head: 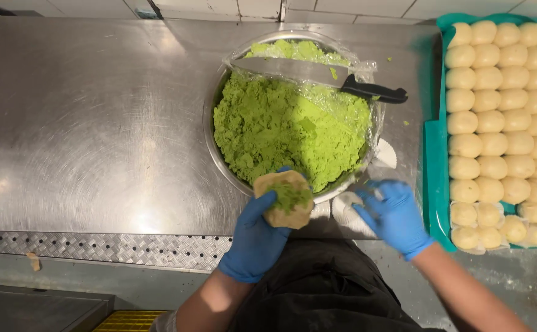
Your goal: Filling dough portions with green paste and rolling them into buns.
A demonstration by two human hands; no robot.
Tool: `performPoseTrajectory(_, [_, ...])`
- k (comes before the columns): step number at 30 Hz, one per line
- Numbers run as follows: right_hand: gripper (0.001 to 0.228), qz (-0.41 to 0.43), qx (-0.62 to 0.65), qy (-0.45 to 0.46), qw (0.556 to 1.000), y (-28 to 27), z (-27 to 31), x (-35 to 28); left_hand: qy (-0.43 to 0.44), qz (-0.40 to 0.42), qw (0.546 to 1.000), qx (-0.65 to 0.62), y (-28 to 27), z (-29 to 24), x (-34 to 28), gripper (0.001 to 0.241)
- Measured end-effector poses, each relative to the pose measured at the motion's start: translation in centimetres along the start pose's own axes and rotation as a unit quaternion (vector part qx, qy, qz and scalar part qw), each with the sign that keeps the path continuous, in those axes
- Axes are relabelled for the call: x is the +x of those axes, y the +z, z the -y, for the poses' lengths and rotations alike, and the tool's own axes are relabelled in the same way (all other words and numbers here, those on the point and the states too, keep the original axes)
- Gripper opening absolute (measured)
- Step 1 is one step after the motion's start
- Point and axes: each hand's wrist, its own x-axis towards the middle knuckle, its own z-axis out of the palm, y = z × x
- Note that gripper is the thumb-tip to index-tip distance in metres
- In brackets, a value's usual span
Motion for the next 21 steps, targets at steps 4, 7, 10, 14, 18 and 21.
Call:
performPoseTrajectory(4, [0.042, -0.039, 0.2, 0.114, 0.972, -6.9, -0.4, 1.6, -0.05, 0.048, 0.997, 0.039, 1.9, 1.7, 1.1, 0.055])
performPoseTrajectory(7, [0.042, -0.059, 0.267, 0.014, 0.962, -10.2, -0.8, 1.2, -0.135, 0.075, 0.987, 0.04, 4.1, 3.6, 1.6, 0.054])
performPoseTrajectory(10, [0.037, -0.036, 0.222, -0.054, 0.973, -11.7, -1.8, 0.0, -0.148, 0.165, 0.975, 0.031, 5.8, 6.0, 2.2, 0.045])
performPoseTrajectory(14, [0.029, -0.04, 0.299, 0.034, 0.953, -12.3, -3.3, -4.7, -0.21, 0.143, 0.961, 0.111, 7.0, 9.9, 2.9, 0.046])
performPoseTrajectory(18, [0.015, -0.044, 0.409, 0.184, 0.893, -14.4, -4.5, -7.7, -0.215, 0.175, 0.93, 0.242, 7.9, 14.6, 4.1, 0.041])
performPoseTrajectory(21, [0.015, -0.035, 0.593, 0.391, 0.703, -13.5, -6.9, -11.7, -0.177, 0.217, 0.925, 0.256, 9.5, 18.8, 4.8, 0.036])
